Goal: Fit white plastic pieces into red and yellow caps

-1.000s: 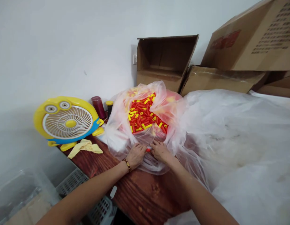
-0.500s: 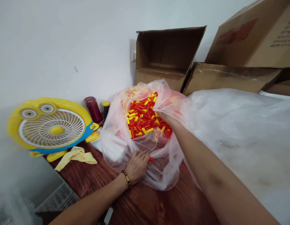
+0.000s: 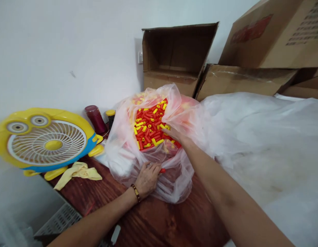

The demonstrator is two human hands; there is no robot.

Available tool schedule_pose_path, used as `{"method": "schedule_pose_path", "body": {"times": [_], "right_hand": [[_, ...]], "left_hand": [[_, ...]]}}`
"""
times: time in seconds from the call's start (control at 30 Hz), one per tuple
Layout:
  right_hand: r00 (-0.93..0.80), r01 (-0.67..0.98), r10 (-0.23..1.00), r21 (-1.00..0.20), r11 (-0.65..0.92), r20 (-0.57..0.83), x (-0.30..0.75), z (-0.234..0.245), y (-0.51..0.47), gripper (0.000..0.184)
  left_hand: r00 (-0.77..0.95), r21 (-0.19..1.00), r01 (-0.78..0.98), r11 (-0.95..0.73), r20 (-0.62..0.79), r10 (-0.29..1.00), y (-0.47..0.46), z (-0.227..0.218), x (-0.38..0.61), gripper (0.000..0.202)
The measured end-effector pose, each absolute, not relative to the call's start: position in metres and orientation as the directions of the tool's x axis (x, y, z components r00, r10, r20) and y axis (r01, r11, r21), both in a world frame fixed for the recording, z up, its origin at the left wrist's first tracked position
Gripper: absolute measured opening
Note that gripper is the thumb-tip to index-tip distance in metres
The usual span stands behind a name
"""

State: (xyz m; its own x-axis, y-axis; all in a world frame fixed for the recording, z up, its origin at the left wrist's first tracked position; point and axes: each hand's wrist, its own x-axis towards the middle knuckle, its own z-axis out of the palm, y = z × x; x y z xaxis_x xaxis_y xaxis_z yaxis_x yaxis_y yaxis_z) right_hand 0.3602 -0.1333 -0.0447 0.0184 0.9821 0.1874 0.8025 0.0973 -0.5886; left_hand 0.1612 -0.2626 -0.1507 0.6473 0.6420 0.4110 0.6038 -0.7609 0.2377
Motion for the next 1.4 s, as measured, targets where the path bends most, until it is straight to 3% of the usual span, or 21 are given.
{"method": "schedule_pose_path", "body": {"times": [0.1,0.3,0.43,0.7,0.83,0.97,1.13,1.3,1.4], "right_hand": [[-0.12,0.879,0.977,-0.439,0.187,0.177,0.35,-0.045,-0.142,0.034],[-0.129,0.981,0.963,-0.11,0.158,0.239,0.317,-0.062,-0.176,0.049],[-0.235,0.97,0.946,-0.016,0.244,0.222,0.305,-0.064,-0.197,0.051],[-0.107,0.983,0.945,-0.109,0.147,0.311,0.307,-0.013,-0.121,0.041],[-0.229,0.953,0.961,-0.164,0.254,0.157,0.309,-0.016,-0.082,0.049],[-0.161,0.962,0.979,-0.202,0.184,0.128,0.305,-0.042,-0.09,0.068],[-0.166,0.955,0.985,-0.242,0.175,0.054,0.304,-0.059,-0.13,0.07],[-0.188,0.963,0.979,-0.183,0.2,0.083,0.295,-0.062,-0.169,0.065],[-0.21,0.96,0.977,-0.199,0.199,-0.033,0.288,-0.052,-0.184,0.061]], "left_hand": [[0.652,0.22,0.602,-0.768,0.419,0.632,-0.262,-0.15,0.162,0.026],[0.643,0.2,0.615,-0.763,0.433,0.632,-0.261,-0.149,0.163,0.022],[0.647,0.183,0.622,-0.762,0.428,0.631,-0.261,-0.148,0.164,0.022],[0.651,0.187,0.616,-0.765,0.425,0.629,-0.262,-0.146,0.163,0.023],[0.645,0.192,0.61,-0.768,0.442,0.623,-0.262,-0.144,0.164,0.022],[0.653,0.182,0.596,-0.782,0.458,0.603,-0.262,-0.143,0.164,0.021],[0.658,0.175,0.609,-0.774,0.434,0.616,-0.261,-0.146,0.163,0.023],[0.65,0.166,0.623,-0.764,0.434,0.624,-0.261,-0.146,0.164,0.025],[0.647,0.159,0.625,-0.764,0.442,0.622,-0.261,-0.147,0.163,0.026]]}}
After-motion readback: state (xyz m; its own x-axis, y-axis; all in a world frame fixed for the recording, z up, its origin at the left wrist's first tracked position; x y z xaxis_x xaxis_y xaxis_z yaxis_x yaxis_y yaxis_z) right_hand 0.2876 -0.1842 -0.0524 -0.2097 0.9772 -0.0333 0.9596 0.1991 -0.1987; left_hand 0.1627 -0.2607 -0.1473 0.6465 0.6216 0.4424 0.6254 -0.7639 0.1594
